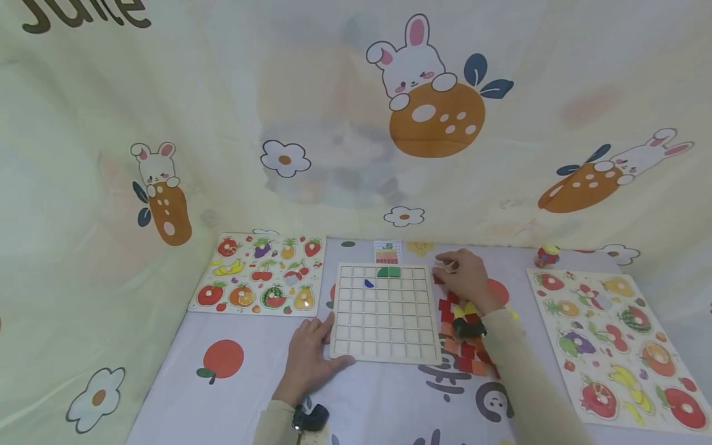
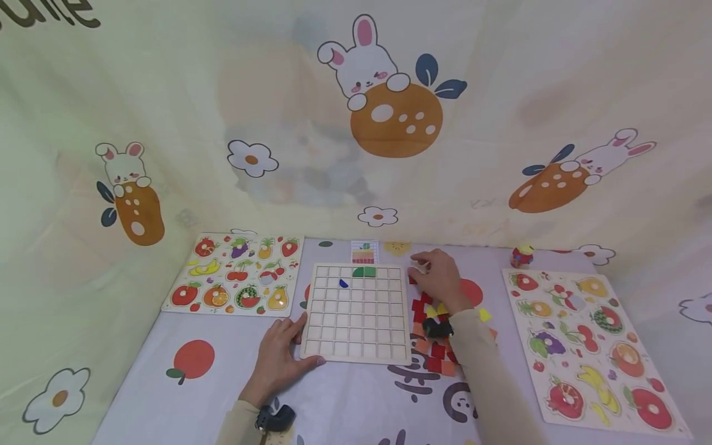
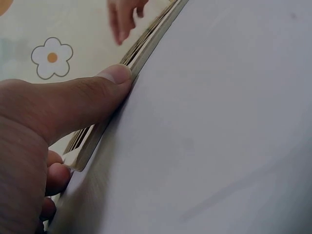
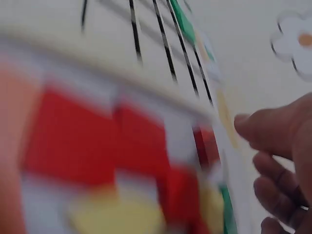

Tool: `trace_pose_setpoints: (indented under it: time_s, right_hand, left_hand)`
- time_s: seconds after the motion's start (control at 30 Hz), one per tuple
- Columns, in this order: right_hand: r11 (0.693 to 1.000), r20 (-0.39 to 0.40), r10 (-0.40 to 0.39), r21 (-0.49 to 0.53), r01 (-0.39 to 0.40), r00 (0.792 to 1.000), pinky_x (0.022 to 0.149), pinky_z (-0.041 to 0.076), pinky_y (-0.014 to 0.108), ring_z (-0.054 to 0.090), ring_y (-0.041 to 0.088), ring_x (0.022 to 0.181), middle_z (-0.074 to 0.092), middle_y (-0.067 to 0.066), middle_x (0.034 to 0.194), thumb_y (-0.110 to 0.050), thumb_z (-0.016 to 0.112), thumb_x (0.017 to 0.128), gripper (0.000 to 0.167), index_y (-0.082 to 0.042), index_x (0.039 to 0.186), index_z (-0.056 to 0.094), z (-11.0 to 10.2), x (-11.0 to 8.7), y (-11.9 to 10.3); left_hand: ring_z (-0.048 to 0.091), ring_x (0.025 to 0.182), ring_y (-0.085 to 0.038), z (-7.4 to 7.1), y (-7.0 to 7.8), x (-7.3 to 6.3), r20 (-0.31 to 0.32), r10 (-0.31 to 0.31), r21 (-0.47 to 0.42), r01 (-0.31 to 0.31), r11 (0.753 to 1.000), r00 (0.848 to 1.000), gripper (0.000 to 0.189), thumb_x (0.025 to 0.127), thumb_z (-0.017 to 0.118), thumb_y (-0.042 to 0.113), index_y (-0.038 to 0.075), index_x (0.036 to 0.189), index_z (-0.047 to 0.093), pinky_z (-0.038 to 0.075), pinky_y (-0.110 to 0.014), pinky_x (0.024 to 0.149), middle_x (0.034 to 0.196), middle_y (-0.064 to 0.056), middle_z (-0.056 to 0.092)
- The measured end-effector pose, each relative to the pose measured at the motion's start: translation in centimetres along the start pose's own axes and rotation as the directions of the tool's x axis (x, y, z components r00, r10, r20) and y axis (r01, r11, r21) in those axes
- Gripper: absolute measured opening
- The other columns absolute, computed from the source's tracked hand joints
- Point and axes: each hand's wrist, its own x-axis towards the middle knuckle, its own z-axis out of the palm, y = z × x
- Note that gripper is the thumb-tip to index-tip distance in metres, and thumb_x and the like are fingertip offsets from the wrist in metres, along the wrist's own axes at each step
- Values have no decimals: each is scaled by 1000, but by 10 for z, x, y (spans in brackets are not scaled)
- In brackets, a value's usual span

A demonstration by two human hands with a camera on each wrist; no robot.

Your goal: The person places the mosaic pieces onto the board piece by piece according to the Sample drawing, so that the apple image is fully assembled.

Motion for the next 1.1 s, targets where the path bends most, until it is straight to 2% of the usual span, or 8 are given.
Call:
trace_pose_setpoints:
  time_s: [0.2, 0.37, 0.57, 0.7, 0.87, 1.1]
  right_hand:
    - [995, 28, 80, -61, -78, 996, 97, 52, 56, 56, 38, 111, 63, 22, 128, -41, 76, 96, 54, -3, 134, 68, -21, -5, 36]
    - [993, 52, 113, -47, -111, 992, 92, 55, 51, 57, 37, 108, 66, 22, 125, -47, 76, 95, 56, -3, 129, 68, -26, -10, 47]
    - [989, 82, 147, -27, -145, 986, 84, 57, 42, 60, 34, 103, 67, 20, 120, -44, 74, 97, 47, -5, 123, 70, -24, -7, 47]
    - [988, 94, 153, -34, -150, 984, 85, 56, 43, 60, 34, 102, 67, 20, 119, -44, 73, 98, 47, -4, 123, 69, -22, -5, 47]
    - [982, 103, 188, -29, -186, 977, 91, 57, 46, 59, 34, 106, 65, 21, 124, -48, 75, 96, 56, -4, 129, 66, -16, -5, 39]
    - [981, 102, 193, 6, -194, 976, 92, 56, 48, 54, 36, 111, 58, 22, 128, -38, 76, 97, 50, -4, 132, 63, -9, -3, 26]
  left_hand:
    - [35, 86, -7, -2, -2, -1, -4, 5, 0, -5, 1000, 1000, 102, 70, 93, 60, 13, 153, 58, 32, -26, 77, 87, 13, 42]
    - [35, 86, -7, -3, -2, -2, -9, 8, 1, -8, 1000, 1000, 101, 70, 93, 60, 13, 153, 58, 31, -26, 77, 86, 13, 42]
    - [36, 87, -6, -1, -1, -2, -12, 4, -3, -4, 1000, 1000, 101, 70, 94, 58, 13, 153, 59, 32, -26, 77, 87, 13, 43]
    - [36, 87, -7, -1, 0, -2, -5, -5, -9, 5, 1000, 1000, 101, 70, 94, 58, 13, 153, 58, 32, -26, 77, 87, 14, 42]
    - [36, 87, -7, -1, 0, -2, 4, -9, -14, 9, 1000, 1000, 101, 71, 94, 58, 13, 153, 58, 32, -26, 77, 88, 13, 43]
    - [36, 87, -7, -4, 2, -1, 13, -13, -27, 14, 1000, 1000, 101, 71, 93, 57, 13, 154, 57, 32, -26, 77, 89, 12, 44]
